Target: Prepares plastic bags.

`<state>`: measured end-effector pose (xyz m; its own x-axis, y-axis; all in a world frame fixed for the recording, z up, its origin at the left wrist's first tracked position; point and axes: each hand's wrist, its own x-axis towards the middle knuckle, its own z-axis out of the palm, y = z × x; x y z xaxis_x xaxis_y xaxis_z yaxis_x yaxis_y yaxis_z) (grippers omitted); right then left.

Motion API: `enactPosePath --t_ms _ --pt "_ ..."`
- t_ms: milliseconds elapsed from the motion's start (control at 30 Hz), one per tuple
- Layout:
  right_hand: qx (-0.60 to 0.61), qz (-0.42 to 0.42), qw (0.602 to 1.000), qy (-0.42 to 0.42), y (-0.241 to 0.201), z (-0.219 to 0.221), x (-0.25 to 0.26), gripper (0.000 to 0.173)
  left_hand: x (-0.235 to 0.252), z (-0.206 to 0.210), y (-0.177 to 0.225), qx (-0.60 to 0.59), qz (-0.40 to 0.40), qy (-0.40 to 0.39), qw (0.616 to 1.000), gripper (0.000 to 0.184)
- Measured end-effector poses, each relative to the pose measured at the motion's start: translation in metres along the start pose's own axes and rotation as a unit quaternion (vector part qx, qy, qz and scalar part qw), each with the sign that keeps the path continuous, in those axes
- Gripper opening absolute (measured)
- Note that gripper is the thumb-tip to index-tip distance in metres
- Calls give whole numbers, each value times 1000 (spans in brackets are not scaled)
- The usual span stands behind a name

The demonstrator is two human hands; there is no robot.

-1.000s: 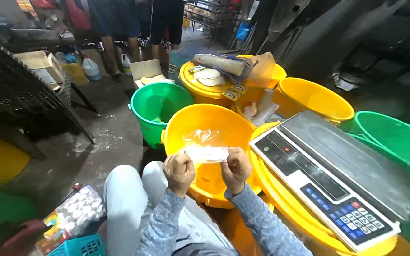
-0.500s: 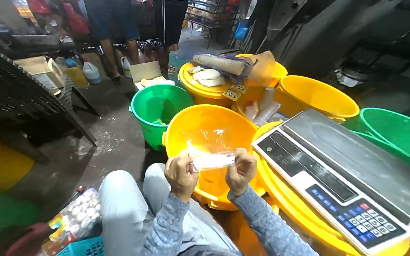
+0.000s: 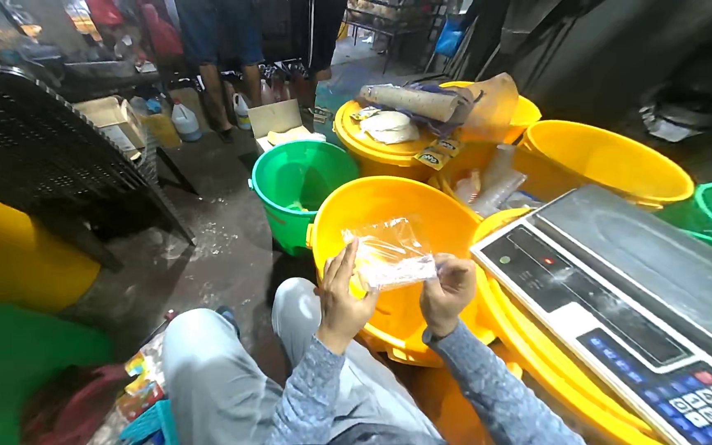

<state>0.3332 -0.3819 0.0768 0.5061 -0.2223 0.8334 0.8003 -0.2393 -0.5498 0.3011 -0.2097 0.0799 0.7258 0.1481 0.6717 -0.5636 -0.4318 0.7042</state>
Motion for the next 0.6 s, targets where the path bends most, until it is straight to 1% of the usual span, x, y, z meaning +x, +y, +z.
enactPosePath --t_ms 33,67,100,167,233,267,300,333,400,467,500,533,567,600 --pt "0 15 1000 -2 1 1 0 15 0 -2 -1 7 -4 -15 1000 67" --pt "-2 29 1000 -8 0 1 -1 16 0 -3 -3 16 -8 -21 1000 66" --pt "-5 40 999 -14 -1 1 -2 17 -1 -4 -3 31 -12 -14 999 60" --pt "-10 53 998 -19 -1 1 -3 19 -3 -4 -3 72 -12 26 997 44" --pt "-5 64 998 -10 -1 2 3 23 -1 -4 -3 104 4 58 993 29" --pt "-3 70 998 -3 -1 3 6 24 1 -3 -3 108 9 52 993 23" --pt "-3 77 997 4 -2 2 6 25 1 -3 -2 99 -3 29 995 21" --pt "-6 83 997 10 -3 1 3 26 -2 -4 0 80 -36 -4 996 22" --pt "-24 82 996 17 -2 -1 1 25 -1 -7 3 19 -129 -60 990 25" --pt "-53 66 996 19 0 -3 4 21 9 -7 4 -81 -236 -99 963 27" --pt "-74 58 995 14 1 -5 3 19 12 -6 4 -141 -282 -99 944 26" --pt "-102 48 994 1 2 -5 1 18 15 -3 3 -206 -318 -79 922 24" --pt "-137 34 990 -21 4 -5 0 19 17 -1 2 -277 -349 -46 894 21" --pt "-173 18 984 -45 5 -4 -2 21 20 1 4 -346 -386 -10 855 20"
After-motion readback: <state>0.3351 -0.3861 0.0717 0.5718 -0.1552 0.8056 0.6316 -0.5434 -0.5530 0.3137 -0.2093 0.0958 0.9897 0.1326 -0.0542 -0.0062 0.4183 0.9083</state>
